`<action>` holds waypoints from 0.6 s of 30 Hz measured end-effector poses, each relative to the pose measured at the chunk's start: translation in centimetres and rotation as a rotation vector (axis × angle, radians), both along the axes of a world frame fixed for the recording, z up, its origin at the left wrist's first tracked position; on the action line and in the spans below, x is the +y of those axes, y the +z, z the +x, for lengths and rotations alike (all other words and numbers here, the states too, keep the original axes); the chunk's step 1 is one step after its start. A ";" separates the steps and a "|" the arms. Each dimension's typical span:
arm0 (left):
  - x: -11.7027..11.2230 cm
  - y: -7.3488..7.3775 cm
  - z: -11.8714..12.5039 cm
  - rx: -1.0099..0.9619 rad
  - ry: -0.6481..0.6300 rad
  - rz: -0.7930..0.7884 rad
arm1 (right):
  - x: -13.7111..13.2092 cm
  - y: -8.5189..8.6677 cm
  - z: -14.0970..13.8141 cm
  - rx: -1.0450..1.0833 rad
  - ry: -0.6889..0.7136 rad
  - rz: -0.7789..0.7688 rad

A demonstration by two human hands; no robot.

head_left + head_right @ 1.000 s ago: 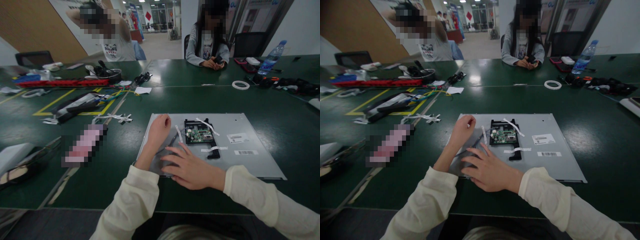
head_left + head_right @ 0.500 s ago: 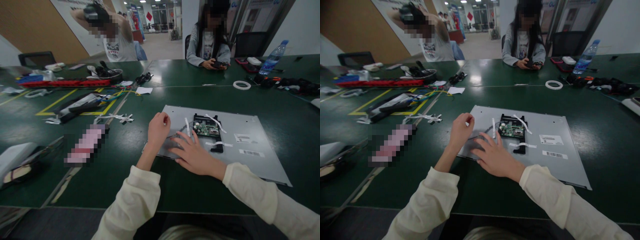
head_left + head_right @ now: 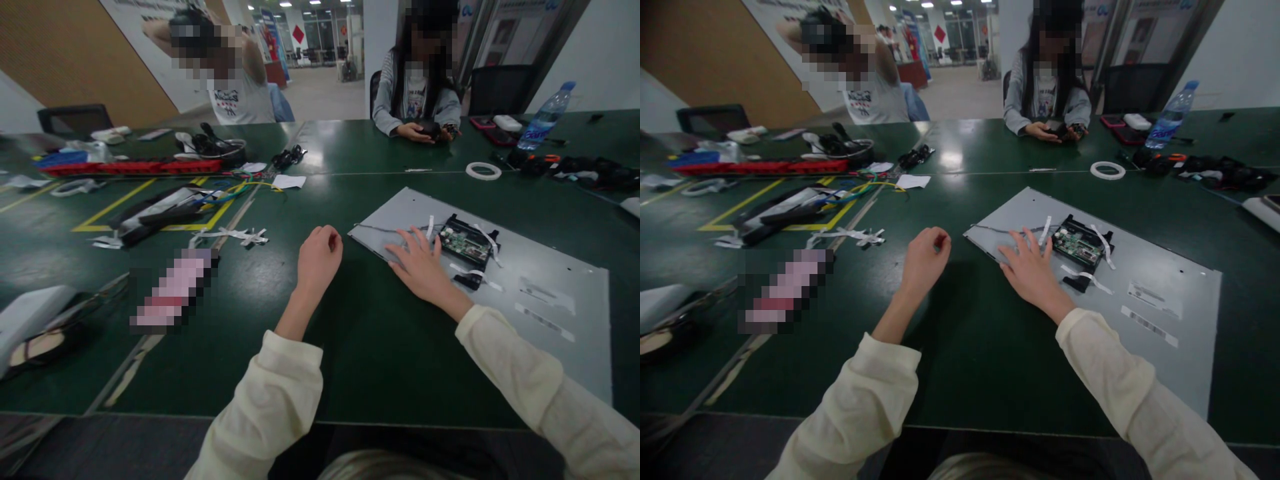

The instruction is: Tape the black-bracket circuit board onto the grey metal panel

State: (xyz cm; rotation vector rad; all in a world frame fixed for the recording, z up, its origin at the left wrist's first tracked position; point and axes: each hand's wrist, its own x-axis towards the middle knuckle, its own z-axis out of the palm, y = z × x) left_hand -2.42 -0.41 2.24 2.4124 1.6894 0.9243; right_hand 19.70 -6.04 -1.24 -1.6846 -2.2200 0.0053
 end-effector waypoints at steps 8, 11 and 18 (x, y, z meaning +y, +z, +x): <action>0.1 -0.2 -0.1 0.003 -0.005 -0.019 | 1.9 -1.3 4.3 -0.081 -0.289 0.020; 0.0 -0.2 0.0 -0.004 -0.008 -0.028 | 2.5 -1.9 6.9 -0.120 -0.414 0.037; 0.0 -0.4 0.1 0.001 -0.024 -0.036 | 2.0 -2.5 11.7 -0.177 -0.619 0.093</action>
